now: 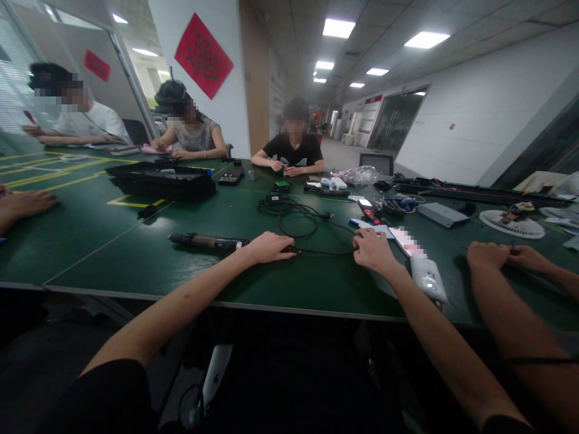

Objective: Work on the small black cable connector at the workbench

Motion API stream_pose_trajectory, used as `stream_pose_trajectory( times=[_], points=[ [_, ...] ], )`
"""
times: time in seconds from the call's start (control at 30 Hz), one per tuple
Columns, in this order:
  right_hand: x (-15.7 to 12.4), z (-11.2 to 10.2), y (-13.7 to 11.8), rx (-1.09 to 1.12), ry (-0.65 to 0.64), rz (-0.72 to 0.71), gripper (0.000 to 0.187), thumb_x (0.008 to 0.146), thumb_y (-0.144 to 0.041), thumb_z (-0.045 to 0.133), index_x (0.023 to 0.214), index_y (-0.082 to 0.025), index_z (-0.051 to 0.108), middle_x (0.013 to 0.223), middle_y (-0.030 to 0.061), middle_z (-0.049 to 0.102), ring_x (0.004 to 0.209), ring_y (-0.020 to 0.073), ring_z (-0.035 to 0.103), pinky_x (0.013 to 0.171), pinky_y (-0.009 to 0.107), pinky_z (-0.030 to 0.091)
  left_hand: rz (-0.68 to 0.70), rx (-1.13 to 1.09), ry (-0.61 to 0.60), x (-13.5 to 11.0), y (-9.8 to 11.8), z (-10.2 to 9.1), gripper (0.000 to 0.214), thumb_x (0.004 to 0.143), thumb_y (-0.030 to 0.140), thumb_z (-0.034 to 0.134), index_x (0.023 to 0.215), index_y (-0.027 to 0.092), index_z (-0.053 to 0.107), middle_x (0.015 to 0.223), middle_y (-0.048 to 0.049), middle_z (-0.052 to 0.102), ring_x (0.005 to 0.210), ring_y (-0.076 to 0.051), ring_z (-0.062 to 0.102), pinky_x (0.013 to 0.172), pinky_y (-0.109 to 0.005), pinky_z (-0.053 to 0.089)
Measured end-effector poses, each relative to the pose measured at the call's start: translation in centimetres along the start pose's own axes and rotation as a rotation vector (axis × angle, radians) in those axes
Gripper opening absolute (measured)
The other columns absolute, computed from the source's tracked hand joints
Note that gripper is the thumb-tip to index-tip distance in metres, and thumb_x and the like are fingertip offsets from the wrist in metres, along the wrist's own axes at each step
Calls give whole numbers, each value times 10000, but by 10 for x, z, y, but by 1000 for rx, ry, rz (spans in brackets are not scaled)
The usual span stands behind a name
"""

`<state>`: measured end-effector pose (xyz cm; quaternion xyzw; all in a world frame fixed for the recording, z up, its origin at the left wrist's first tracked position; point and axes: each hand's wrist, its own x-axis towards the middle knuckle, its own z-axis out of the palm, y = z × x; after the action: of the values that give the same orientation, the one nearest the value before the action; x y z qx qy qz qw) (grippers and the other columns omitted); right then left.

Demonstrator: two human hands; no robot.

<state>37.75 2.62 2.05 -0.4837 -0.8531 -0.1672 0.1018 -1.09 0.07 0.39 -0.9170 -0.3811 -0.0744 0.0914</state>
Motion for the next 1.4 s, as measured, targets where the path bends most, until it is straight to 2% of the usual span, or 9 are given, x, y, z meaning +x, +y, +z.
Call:
stream_pose_trajectory(
  times=[0.17,0.27,0.37,0.63,1.03,1.1,1.2,1.3,1.4],
  points=[
    [14,-12,-72,211,-37,-285,226,974,-309,607,1148,-199,698,1211,123,673,1142,283,583,1009,428,416,-3,8,3,-1,1,1,412,1063,596,429,1130,232,611,1036,-44,740,830,-202,710,631,-287,402],
    [31,-10,-112,361,-48,-324,351,1051,-463,545,1253,-206,672,1173,111,692,1031,241,636,896,347,462,-6,11,-3,-2,0,2,379,1054,569,460,1148,234,611,1053,-43,740,867,-208,715,659,-288,425],
    [44,-5,-132,442,-76,-299,325,1083,-439,511,1266,-227,676,1153,91,720,999,225,673,834,309,464,-32,11,3,-3,-1,2,363,1042,548,490,1165,230,615,1082,-48,738,922,-214,720,693,-294,453],
    [32,-1,-103,422,-133,-229,306,1087,-416,505,1134,-233,746,1075,80,762,954,224,695,805,294,444,-8,60,48,-8,8,-9,480,1016,640,487,1213,228,638,1107,-72,711,985,-233,706,742,-317,481],
    [12,-9,11,501,-394,-159,296,1002,-442,596,1034,-236,806,1049,63,754,950,221,684,834,297,502,94,78,92,-5,22,-13,411,1058,503,476,1321,219,614,1166,-88,692,1008,-231,665,855,-359,487],
    [15,-19,12,495,-434,-135,270,958,-443,659,1036,-231,807,1044,68,755,926,226,686,805,305,513,100,70,103,-4,21,-11,389,1067,482,469,1312,221,620,1169,-89,688,1005,-229,659,845,-361,484],
    [20,-34,-8,528,-305,-163,374,932,-445,703,1234,-226,740,1148,85,735,991,232,678,846,318,524,103,75,114,-3,21,-9,363,1071,462,474,1301,225,625,1163,-87,682,1008,-226,647,834,-358,477],
    [21,-39,-39,517,-233,-303,231,991,-378,645,1127,-223,749,1109,78,711,987,220,669,885,322,505,107,109,118,-3,20,-8,339,1081,443,458,1274,225,632,1155,-85,678,1012,-223,636,839,-355,469],
    [18,-36,-64,332,-211,-316,130,973,-322,682,986,-209,746,1019,90,691,917,234,654,824,326,474,104,141,126,-3,20,-7,335,1089,442,440,1235,217,640,1158,-88,677,1022,-229,629,847,-361,462]
  ],
)
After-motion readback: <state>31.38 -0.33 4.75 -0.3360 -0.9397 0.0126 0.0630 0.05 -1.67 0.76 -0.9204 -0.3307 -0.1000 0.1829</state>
